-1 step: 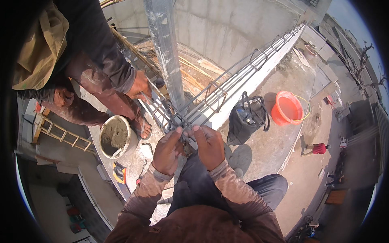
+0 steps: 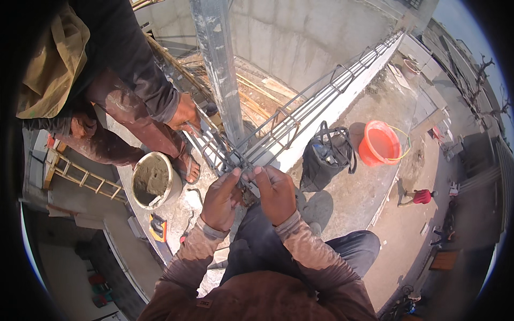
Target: The person uses their hands and a pair of pliers to twist and tighten wire around steel reinforcement bars on a concrete structure.
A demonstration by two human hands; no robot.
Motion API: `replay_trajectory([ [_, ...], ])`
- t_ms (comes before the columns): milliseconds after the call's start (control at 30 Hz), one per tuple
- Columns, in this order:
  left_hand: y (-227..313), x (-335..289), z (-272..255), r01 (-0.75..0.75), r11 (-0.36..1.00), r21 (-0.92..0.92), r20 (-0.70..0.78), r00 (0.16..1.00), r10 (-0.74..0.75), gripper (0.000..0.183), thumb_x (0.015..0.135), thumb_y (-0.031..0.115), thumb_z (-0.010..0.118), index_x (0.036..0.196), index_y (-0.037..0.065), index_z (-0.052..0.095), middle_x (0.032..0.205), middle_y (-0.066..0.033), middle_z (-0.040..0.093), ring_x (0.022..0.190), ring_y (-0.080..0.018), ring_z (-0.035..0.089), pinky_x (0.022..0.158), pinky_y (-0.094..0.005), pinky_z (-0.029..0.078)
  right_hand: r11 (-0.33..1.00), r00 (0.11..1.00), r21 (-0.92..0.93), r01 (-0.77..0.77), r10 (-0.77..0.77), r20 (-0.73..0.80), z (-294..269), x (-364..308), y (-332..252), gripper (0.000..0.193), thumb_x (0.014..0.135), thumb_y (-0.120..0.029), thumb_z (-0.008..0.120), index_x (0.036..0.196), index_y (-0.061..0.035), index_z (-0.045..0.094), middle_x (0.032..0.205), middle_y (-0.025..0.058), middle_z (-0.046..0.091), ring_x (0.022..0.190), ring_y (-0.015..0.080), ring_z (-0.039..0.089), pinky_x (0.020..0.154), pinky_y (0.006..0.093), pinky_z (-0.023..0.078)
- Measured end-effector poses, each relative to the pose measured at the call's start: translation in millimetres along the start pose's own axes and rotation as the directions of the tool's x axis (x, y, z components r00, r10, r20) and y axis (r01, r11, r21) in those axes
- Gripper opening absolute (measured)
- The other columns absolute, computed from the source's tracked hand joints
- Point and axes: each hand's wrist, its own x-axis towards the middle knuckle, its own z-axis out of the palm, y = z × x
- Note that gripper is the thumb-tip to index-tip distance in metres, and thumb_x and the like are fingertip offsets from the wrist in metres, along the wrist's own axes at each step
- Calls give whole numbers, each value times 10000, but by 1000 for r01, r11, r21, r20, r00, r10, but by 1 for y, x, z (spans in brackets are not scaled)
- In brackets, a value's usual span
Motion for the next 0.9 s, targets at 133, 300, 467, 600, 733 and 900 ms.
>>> replay_trajectory([
  [133,4,-5,1,-15,999,35,24,1000,14,324,971,330,640,946,9,671,540,45,394,472,-55,352,484,-224,291,999,999,35,37,-38,35,-2,2,6,343,1015,-251,549,912,44,691,688,27,644,613,75,521,578,236,416],
  [300,5,-2,2,22,998,-59,-26,999,-23,282,964,310,648,837,59,622,547,44,385,480,-71,364,500,-243,315,909,950,296,-293,240,201,-7,6,6,336,1020,-287,541,955,11,681,563,-59,439,472,38,359,458,228,277],
  [467,1,-3,0,44,994,-103,-58,997,-50,303,959,292,658,751,103,545,544,45,349,484,-91,375,517,-258,332,909,951,305,-285,230,206,-9,1,10,393,1024,-349,528,989,15,673,552,-73,367,436,38,295,436,237,229],
  [600,4,-7,-3,7,997,-80,-67,998,-12,255,964,275,654,841,60,594,603,34,407,552,-92,422,550,-248,354,857,934,377,-350,287,215,-32,-5,18,398,1018,-345,535,1014,30,668,546,-74,362,449,35,300,451,233,238],
  [733,6,-18,-12,-103,993,65,-31,994,105,259,973,275,644,963,16,641,694,23,501,642,-81,473,610,-231,392,890,937,300,-345,306,168,-50,-22,26,315,1009,-252,560,979,28,701,549,-65,428,480,28,366,470,217,277],
  [900,9,-11,-53,-245,935,256,-95,956,277,290,989,276,616,1047,-7,642,787,-13,570,671,-85,515,623,-235,409,992,978,-127,-10,36,204,-59,-26,18,237,971,-187,613,982,27,714,678,33,625,618,79,543,589,240,424],
])
